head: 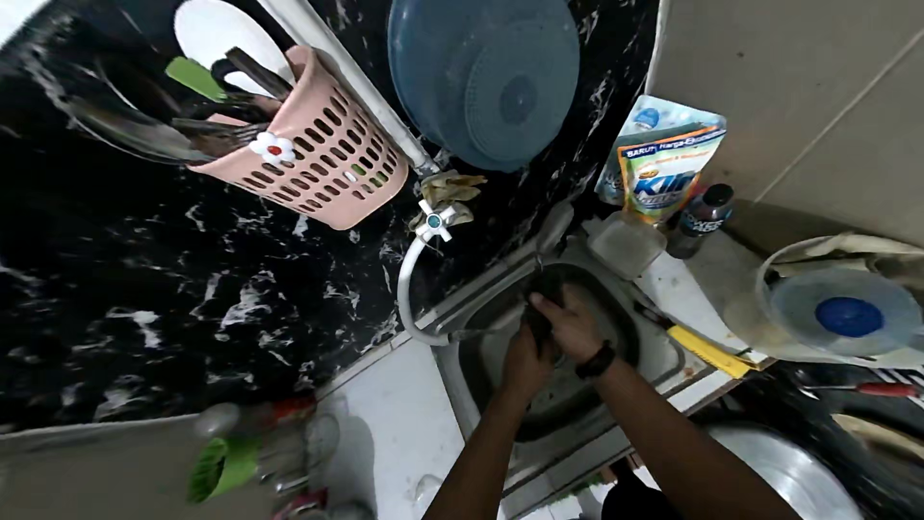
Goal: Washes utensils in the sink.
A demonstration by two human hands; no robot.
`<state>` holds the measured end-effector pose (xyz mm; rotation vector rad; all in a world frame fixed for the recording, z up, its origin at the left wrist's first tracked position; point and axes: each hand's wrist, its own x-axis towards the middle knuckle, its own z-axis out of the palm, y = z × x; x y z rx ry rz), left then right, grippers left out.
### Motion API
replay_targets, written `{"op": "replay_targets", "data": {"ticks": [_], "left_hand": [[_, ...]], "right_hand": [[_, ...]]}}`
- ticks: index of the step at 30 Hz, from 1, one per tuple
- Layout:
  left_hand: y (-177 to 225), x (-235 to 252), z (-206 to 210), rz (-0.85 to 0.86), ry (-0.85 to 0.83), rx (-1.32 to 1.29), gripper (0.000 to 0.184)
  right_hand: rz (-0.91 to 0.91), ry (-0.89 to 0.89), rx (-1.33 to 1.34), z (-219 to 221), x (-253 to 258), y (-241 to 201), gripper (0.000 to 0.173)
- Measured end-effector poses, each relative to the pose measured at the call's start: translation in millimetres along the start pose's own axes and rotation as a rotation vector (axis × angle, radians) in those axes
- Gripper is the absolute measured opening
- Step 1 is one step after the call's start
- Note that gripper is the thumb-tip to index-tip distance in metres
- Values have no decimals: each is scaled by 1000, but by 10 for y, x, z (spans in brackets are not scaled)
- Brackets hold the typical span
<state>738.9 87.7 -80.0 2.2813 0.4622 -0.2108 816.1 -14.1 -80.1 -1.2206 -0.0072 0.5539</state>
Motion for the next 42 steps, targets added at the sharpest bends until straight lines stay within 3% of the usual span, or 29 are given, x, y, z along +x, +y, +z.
{"op": "replay_targets", "data": {"ticks": [3, 6, 10, 14, 18, 22, 25, 28, 30, 33, 36, 38, 42], "left_hand": [[-47, -99, 30, -22, -113, 4, 43], [-217, -146, -26, -156, -239, -168, 40], [-256, -110, -73, -210, -225, -42, 46], [-221, -182, 4, -257, -111, 107, 47], [-270, -232, -2, -263, -27, 230, 45], [-382, -347, -125, -351, -45, 378, 46], [-493, -639, -118, -398, -103, 340, 47], [-562, -643, -32, -363, -176, 27, 49], [-587, -558, 13, -332, -187, -231, 42], [-601, -318, 1, -282, -173, -480, 32], [-716, -213, -54, -256, -177, -399, 36], [-749, -289, -98, -271, -189, -319, 39], [-787, -339, 3, -332, -151, -276, 38]], "right_hand": [[66, 239, 13, 167, 286, -71, 40], [133, 381, 136, 55, 663, -131, 58], [165, 340, 124, 125, 605, 37, 68], [137, 277, -4, 309, 317, 243, 47], [107, 229, 19, 397, 345, 406, 41], [155, 391, 39, 330, 595, 104, 43], [186, 411, -3, 245, 673, 189, 51], [229, 373, 24, 267, 579, 233, 49], [295, 316, 107, 357, 413, 369, 50], [373, 203, -27, 373, 219, 533, 53], [357, 95, -308, 117, 228, 624, 49], [370, -7, -464, -115, 208, 753, 56], [343, -13, -474, -501, 156, 818, 76]]}}
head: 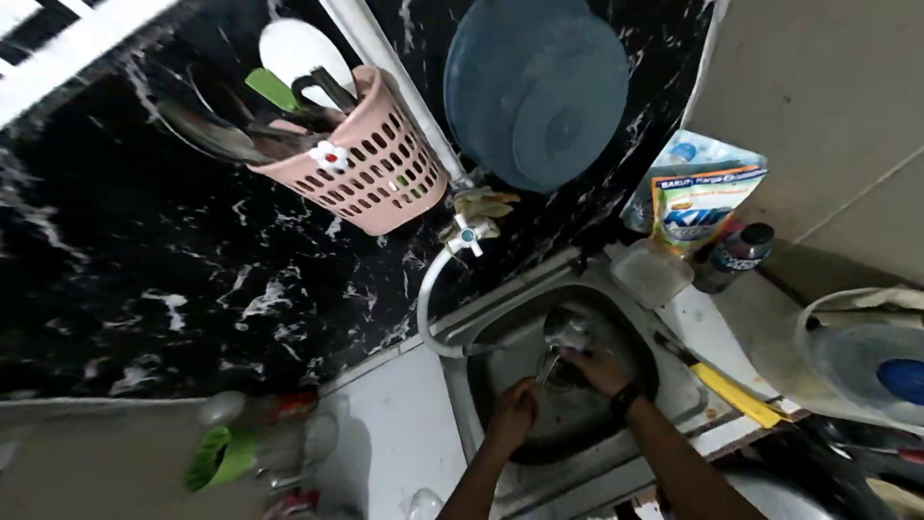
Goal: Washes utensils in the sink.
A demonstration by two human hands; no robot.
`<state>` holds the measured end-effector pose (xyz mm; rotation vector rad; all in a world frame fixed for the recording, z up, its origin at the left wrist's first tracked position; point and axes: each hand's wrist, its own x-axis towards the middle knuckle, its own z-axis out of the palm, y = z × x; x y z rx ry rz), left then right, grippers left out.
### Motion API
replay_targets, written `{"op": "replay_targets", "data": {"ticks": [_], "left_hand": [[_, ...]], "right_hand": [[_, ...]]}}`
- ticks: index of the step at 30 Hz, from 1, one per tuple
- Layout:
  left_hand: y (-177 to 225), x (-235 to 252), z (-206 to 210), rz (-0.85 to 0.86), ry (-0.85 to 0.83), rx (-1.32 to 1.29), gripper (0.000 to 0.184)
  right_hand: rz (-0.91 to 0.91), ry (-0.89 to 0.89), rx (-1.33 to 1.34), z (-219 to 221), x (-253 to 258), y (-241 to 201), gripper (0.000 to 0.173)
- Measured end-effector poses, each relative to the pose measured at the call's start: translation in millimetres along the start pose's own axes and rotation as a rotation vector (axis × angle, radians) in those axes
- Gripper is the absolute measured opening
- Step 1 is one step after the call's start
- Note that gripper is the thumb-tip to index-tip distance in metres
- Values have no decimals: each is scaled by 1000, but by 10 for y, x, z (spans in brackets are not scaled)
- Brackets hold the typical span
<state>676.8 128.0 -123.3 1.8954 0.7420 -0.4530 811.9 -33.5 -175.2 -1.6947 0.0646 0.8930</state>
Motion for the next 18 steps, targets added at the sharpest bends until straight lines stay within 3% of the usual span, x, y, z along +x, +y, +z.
{"op": "replay_targets", "data": {"ticks": [5, 9, 12, 15, 18], "left_hand": [[-12, 29, 101, 9, 38, 110, 36], [40, 21, 121, 62, 129, 371, 34], [117, 29, 105, 55, 169, 541, 37], [266, -26, 133, 57, 195, 691, 42], [236, -122, 152, 79, 230, 725, 42]], "right_hand": [[-165, 197, -58, -352, -131, -115, 35], [-471, 175, -113, -320, -287, -401, 35], [-687, 164, -417, -38, -124, -375, 29], [-536, 136, -644, 65, 50, -483, 33], [-244, 118, -493, -102, 227, -649, 35]]}}
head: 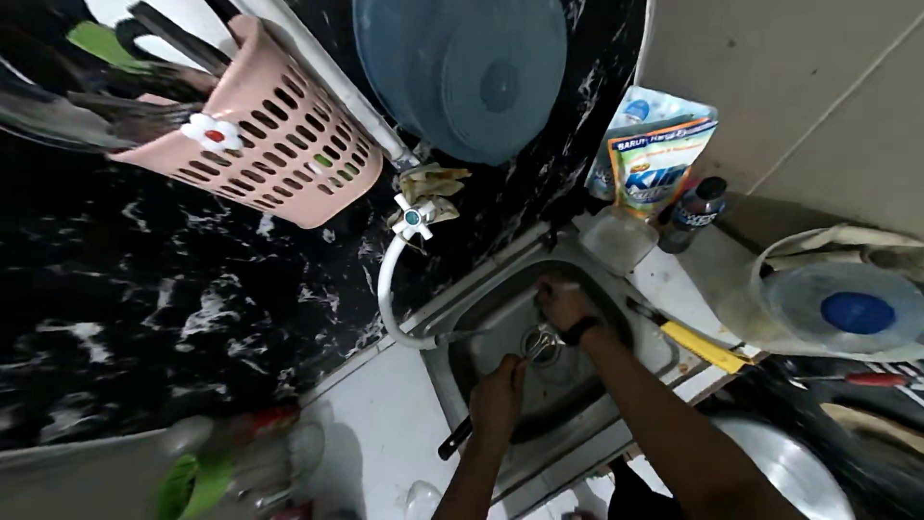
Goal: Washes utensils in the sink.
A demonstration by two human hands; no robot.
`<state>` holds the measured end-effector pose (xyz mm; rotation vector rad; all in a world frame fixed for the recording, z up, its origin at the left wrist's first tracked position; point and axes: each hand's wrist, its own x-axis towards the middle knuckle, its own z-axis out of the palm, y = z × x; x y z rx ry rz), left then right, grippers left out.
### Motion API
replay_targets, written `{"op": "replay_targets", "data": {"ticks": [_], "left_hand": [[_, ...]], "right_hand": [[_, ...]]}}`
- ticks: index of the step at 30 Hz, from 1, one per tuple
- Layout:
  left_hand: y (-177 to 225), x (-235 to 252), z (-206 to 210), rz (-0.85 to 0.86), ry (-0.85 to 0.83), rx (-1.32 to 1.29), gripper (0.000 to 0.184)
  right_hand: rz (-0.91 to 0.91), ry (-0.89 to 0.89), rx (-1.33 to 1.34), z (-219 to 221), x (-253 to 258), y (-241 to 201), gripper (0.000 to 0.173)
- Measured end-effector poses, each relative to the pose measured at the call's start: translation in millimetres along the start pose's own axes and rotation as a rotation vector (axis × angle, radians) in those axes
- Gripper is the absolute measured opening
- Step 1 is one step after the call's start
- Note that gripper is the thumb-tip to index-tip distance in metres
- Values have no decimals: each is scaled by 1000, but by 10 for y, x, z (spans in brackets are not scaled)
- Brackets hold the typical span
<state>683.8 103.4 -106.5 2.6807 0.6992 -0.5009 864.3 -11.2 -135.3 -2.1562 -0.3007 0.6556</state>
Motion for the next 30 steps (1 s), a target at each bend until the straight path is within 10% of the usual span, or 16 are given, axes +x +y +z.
{"op": "replay_targets", "data": {"ticks": [8, 11, 14, 23, 30], "left_hand": [[-179, -36, 150, 14, 122, -258, 37], [-62, 28, 245, 19, 57, -378, 41], [32, 15, 238, 40, 59, -447, 39], [-201, -199, 136, 192, 126, -148, 34], [-386, -188, 87, 249, 140, 82, 32]], "right_hand": [[352, -106, 1399, 317, 18, 526, 64], [396, -107, 1648, 333, -200, 258, 36], [316, -94, 1563, 335, -271, 201, 15], [216, -92, 947, -399, -118, 341, 32], [-140, -204, -66, -121, -279, -7, 55]]}}
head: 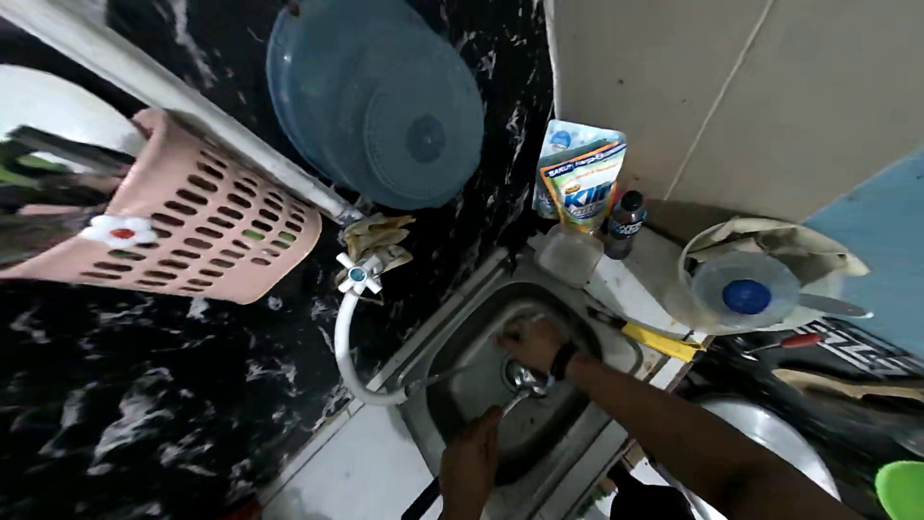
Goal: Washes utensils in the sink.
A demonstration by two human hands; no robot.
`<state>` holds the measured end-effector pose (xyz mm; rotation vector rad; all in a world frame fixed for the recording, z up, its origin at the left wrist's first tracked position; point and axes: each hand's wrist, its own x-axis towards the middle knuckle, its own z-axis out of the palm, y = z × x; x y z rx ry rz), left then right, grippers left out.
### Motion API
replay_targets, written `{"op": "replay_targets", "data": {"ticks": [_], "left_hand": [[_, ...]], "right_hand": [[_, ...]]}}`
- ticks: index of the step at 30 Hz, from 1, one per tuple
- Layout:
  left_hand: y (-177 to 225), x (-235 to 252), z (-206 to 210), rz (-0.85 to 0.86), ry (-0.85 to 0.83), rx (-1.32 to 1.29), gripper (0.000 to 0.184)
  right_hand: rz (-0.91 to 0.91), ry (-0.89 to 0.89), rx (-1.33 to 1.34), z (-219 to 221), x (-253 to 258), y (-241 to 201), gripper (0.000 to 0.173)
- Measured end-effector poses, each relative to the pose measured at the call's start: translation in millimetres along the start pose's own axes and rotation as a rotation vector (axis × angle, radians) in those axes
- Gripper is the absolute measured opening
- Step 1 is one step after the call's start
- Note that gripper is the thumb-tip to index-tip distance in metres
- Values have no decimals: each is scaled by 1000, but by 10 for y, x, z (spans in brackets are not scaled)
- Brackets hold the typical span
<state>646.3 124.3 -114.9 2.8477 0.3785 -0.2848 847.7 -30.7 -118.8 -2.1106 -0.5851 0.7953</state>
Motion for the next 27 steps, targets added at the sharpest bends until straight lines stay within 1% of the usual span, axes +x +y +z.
{"op": "replay_targets", "data": {"ticks": [1, 3, 4, 5, 6, 9, 11, 13, 15, 16, 18, 19, 21, 23, 24, 25, 27], "left_hand": [[30, 3, -26, -7, -7, 44, 31], [75, -17, -47, -33, -19, 104, 29], [85, -42, -38, -46, -27, 112, 30], [100, -76, -29, -53, -31, 108, 30], [127, -91, -34, -64, -43, 95, 31], [164, -189, -21, -73, 21, 20, 28], [169, -230, -82, -100, 56, -59, 28], [104, -207, -111, -123, 140, -204, 28], [-65, -105, -124, -185, 205, -384, 31], [-146, -50, -120, -228, 208, -487, 32], [-195, 118, -76, -329, 168, -690, 35], [-191, 239, -59, -353, 150, -781, 35], [-165, 445, -125, -349, 120, -903, 33], [-92, 665, -195, -306, 167, -1049, 29], [-58, 744, -224, -292, 206, -1136, 31], [-49, 813, -234, -272, 241, -1220, 34], [-74, 920, -200, -257, 285, -1379, 34]], "right_hand": [[-57, 18, -78, 110, -41, -36, 59], [-177, -17, -205, 263, -98, -113, 60], [-222, -41, -241, 308, -99, -117, 61], [-229, -53, -244, 330, -77, -92, 63], [-195, -56, -223, 307, -30, -69, 65], [26, -34, -42, 189, 88, 5, 71], [91, 58, 75, 78, 154, 30, 69], [138, 217, 193, -157, 193, 73, 64], [136, 399, 256, -445, 263, 136, 57], [141, 464, 237, -583, 296, 161, 55], [167, 519, 125, -840, 348, 243, 52], [198, 506, 50, -955, 378, 285, 50], [264, 416, -153, -1026, 464, 353, 51], [297, 319, -316, -1004, 515, 402, 55], [274, 300, -330, -951, 478, 378, 57], [220, 319, -298, -865, 430, 331, 56], [110, 361, -100, -657, 326, 210, 56]]}}
